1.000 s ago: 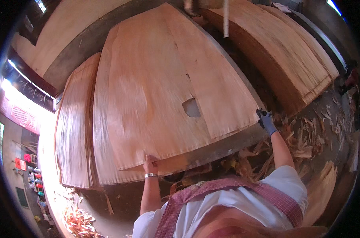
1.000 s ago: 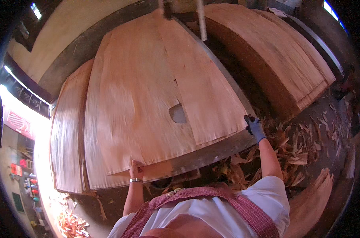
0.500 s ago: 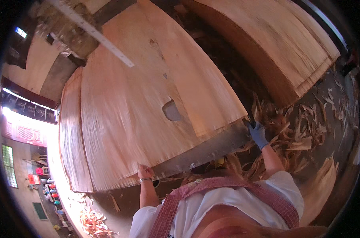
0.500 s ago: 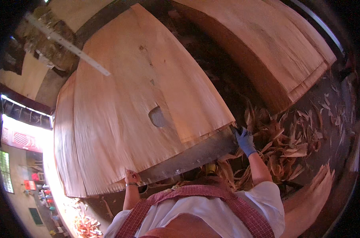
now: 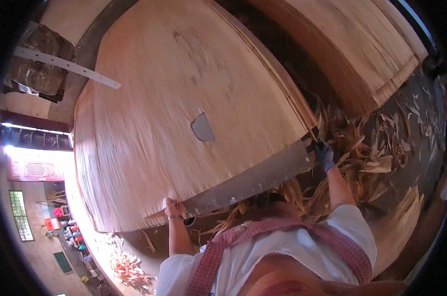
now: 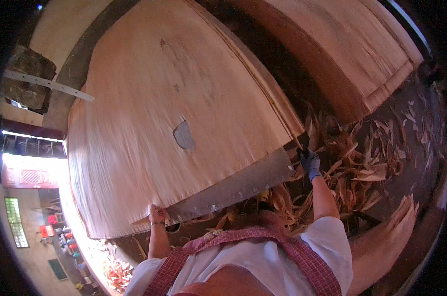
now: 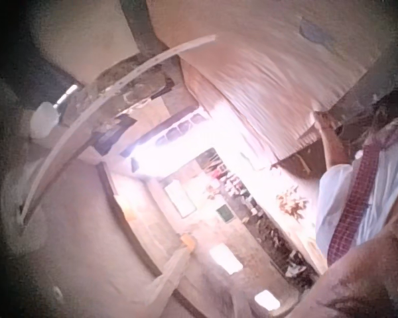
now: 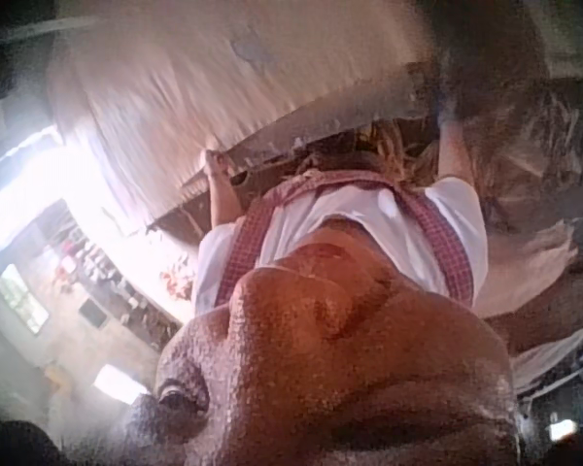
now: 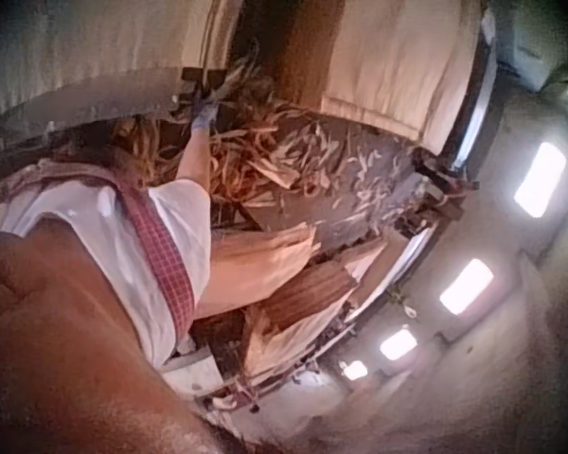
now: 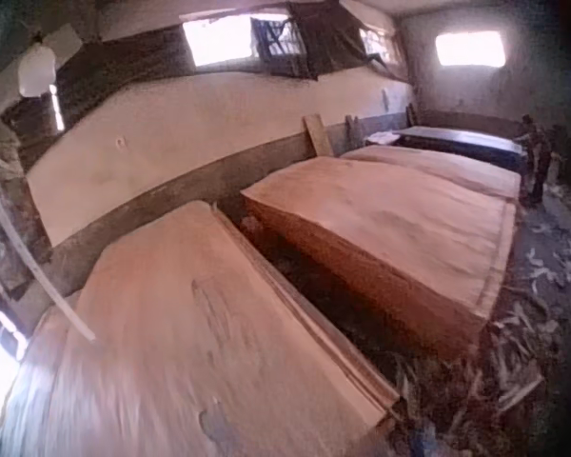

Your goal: The person uses a utility knife to cut out damaged sections of wood veneer sheets and applies small patches by hand to the holes.

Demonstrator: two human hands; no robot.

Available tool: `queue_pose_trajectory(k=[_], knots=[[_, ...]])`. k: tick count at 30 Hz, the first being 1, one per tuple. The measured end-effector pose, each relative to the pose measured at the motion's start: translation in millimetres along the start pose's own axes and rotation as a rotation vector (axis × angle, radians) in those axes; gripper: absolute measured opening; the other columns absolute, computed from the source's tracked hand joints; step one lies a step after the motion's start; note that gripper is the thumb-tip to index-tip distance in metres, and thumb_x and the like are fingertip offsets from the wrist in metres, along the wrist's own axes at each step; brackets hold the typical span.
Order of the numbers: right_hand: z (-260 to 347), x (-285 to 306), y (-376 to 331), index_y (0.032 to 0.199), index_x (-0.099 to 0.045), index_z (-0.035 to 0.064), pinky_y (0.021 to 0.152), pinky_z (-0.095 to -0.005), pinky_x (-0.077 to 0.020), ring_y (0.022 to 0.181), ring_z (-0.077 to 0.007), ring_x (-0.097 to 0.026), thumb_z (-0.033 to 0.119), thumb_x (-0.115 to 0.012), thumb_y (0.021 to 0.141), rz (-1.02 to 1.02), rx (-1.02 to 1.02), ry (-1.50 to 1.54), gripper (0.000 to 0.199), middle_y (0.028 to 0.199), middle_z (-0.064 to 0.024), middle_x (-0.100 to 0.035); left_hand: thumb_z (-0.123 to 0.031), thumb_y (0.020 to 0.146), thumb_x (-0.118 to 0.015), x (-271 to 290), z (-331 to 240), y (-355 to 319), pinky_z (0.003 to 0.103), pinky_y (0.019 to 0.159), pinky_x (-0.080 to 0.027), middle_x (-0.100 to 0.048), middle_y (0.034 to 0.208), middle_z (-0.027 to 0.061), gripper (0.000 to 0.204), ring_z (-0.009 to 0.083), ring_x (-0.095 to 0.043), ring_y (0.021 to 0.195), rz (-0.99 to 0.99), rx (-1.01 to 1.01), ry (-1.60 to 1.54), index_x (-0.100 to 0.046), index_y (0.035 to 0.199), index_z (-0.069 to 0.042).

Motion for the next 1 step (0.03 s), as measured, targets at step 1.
queue_pose_trajectory(k=[1], knots=[[-2.5, 0.8, -0.5, 0.1, -0.067, 0.0087, 0.078, -0.0427, -0.0518, 0.089, -0.0299, -0.067, 0.036, -0.062, 0.089, 0.035, -0.035, 0.022, 0.03, 0.094, -0.017, -0.068, -0.028, 0.086, -0.068, 7.1, 0.6, 3.2, 0.036, 0.048, -0.054, -0.055, 0.064, 0.0038, 0.027, 0.0201, -0.053, 0.052, -0.057, 0.012, 0.009, -0.054, 0.074, -0.008]])
Point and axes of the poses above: each hand's wrist, its own y-axis towards the middle knuckle, its own x-axis out of the back of the hand, z = x × y, the point moved 10 cm from there along y, towards the middle knuckle
